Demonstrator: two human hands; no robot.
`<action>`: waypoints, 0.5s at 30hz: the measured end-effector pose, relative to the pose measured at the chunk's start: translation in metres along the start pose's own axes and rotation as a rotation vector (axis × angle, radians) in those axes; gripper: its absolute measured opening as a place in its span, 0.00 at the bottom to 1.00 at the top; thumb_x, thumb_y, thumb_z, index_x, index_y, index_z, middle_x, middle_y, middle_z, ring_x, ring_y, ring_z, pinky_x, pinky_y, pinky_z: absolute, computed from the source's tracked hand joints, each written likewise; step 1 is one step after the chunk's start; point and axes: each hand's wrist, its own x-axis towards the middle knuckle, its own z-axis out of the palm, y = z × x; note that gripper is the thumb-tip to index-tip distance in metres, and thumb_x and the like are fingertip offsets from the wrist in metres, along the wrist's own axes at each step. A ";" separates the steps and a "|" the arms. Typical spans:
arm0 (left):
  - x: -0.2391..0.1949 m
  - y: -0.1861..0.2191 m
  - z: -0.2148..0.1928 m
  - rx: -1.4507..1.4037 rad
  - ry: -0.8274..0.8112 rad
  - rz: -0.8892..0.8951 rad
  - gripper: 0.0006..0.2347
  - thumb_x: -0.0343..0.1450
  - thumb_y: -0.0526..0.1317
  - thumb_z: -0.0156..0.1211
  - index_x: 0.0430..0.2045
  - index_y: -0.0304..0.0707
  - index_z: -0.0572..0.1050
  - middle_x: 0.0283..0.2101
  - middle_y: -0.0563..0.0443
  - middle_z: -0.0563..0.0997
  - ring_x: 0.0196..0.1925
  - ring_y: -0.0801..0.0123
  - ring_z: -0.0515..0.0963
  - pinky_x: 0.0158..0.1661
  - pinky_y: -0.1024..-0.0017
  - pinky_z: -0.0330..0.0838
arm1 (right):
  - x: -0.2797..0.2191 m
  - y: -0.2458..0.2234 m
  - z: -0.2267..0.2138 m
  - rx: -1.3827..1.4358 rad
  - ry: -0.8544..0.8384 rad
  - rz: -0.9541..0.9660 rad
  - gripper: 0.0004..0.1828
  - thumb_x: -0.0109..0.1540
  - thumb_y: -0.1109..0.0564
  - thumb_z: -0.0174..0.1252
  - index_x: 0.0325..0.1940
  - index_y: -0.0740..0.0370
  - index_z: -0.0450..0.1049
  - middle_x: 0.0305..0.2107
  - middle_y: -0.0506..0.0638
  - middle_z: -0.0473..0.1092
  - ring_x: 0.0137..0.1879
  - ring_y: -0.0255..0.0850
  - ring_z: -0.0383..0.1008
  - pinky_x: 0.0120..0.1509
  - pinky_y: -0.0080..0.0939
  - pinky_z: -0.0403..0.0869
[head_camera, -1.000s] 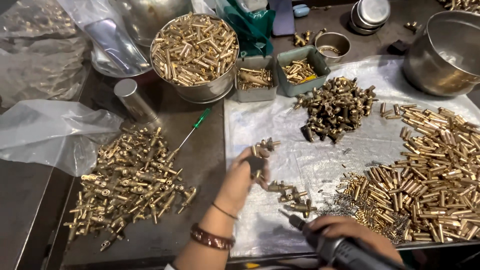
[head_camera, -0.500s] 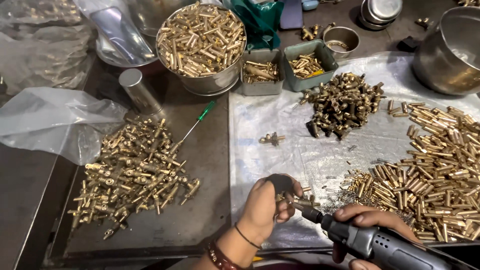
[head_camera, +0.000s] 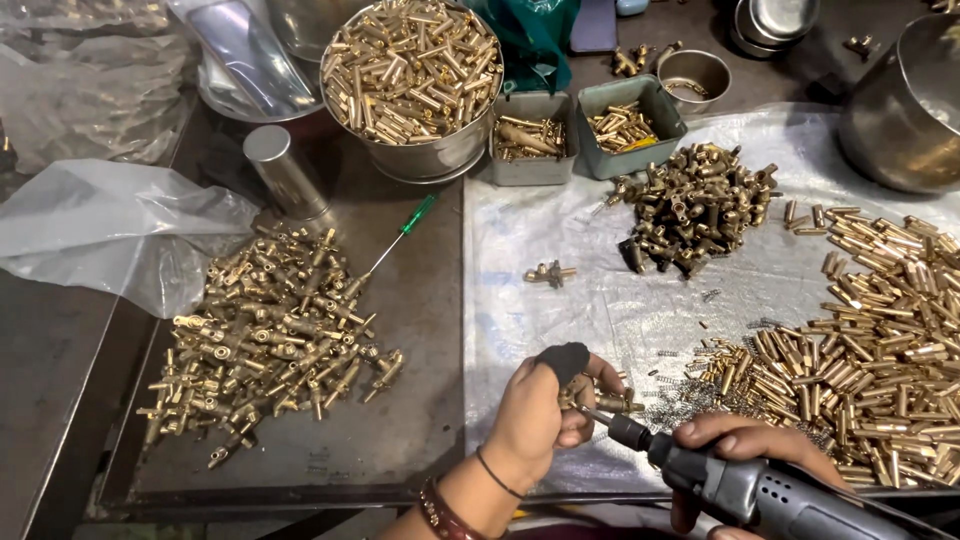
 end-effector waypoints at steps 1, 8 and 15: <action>-0.001 0.000 0.000 0.004 -0.011 0.014 0.20 0.77 0.46 0.44 0.31 0.24 0.76 0.17 0.58 0.66 0.13 0.82 0.57 0.16 0.80 0.50 | -0.001 0.002 -0.003 -0.036 -0.020 -0.015 0.29 0.58 0.65 0.71 0.60 0.67 0.67 0.54 0.74 0.69 0.62 0.63 0.74 0.46 0.60 0.84; -0.005 0.010 0.004 0.080 -0.034 0.050 0.15 0.76 0.41 0.44 0.35 0.27 0.78 0.19 0.57 0.68 0.14 0.81 0.59 0.16 0.80 0.51 | -0.016 0.032 -0.055 0.066 -0.205 0.009 0.21 0.71 0.54 0.56 0.64 0.70 0.69 0.56 0.77 0.71 0.65 0.69 0.74 0.61 0.71 0.78; 0.000 -0.003 -0.005 0.080 -0.069 0.094 0.12 0.73 0.35 0.44 0.32 0.26 0.77 0.22 0.57 0.72 0.15 0.83 0.59 0.16 0.81 0.48 | -0.020 0.014 -0.054 -0.151 -0.273 0.065 0.21 0.72 0.51 0.52 0.62 0.70 0.71 0.57 0.73 0.69 0.66 0.68 0.74 0.72 0.69 0.71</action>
